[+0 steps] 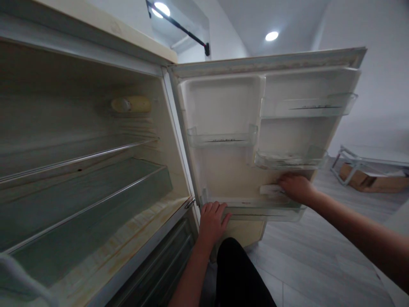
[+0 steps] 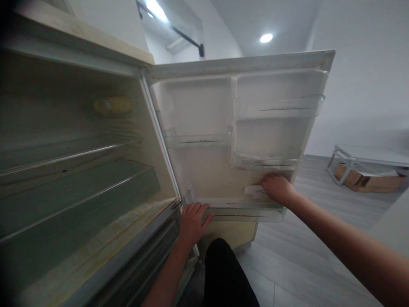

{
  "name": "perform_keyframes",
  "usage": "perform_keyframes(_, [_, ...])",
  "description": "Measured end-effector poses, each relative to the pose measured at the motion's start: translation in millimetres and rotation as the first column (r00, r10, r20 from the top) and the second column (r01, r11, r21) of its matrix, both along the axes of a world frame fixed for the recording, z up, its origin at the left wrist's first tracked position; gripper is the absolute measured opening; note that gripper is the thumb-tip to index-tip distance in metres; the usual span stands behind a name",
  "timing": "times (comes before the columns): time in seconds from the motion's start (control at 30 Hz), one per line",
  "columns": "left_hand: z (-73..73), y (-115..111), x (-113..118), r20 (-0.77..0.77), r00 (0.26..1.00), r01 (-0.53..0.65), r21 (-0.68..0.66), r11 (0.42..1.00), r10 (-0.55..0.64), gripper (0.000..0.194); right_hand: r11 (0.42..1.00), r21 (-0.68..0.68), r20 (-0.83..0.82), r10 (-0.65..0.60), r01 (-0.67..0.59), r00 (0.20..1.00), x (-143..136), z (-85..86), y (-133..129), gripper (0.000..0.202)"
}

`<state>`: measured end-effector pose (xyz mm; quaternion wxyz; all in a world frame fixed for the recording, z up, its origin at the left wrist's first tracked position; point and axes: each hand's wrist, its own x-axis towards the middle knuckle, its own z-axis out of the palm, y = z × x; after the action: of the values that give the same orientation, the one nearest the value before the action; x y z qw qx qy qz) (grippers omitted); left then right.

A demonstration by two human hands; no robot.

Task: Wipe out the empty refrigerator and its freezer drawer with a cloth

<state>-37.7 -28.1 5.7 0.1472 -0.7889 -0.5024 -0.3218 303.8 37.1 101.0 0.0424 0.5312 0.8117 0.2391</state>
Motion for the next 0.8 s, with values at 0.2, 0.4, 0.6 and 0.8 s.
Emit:
perform_keyframes(0.2, [0.1, 0, 0, 0.002, 1.000, 0.003, -0.004, 1.000, -0.003, 0.025, 0.974, -0.174, -0.026, -0.151, 0.144, 0.988, -21, 5.8, 0, 0.036])
perform_keyframes(0.4, [0.6, 2, 4, -0.013, 1.000, -0.024, -0.012, 1.000, 0.024, 0.026, 0.948, -0.318, -0.246, -0.046, -0.036, 0.968, -88, 3.6, 17, 0.054])
perform_keyframes(0.6, [-3.3, 6, 8, 0.021, 0.999, -0.035, 0.030, 0.999, 0.035, 0.034, 0.750, -0.457, -0.465, 0.256, -0.477, 0.848, -166, -27.6, 47, 0.042])
perform_keyframes(0.8, [-6.2, 7, 3, 0.048, 0.999, -0.012, 0.033, 0.999, 0.010, 0.025, 0.549, -0.486, -0.544, 0.419, -0.680, 0.727, -201, -42.8, 60, 0.032])
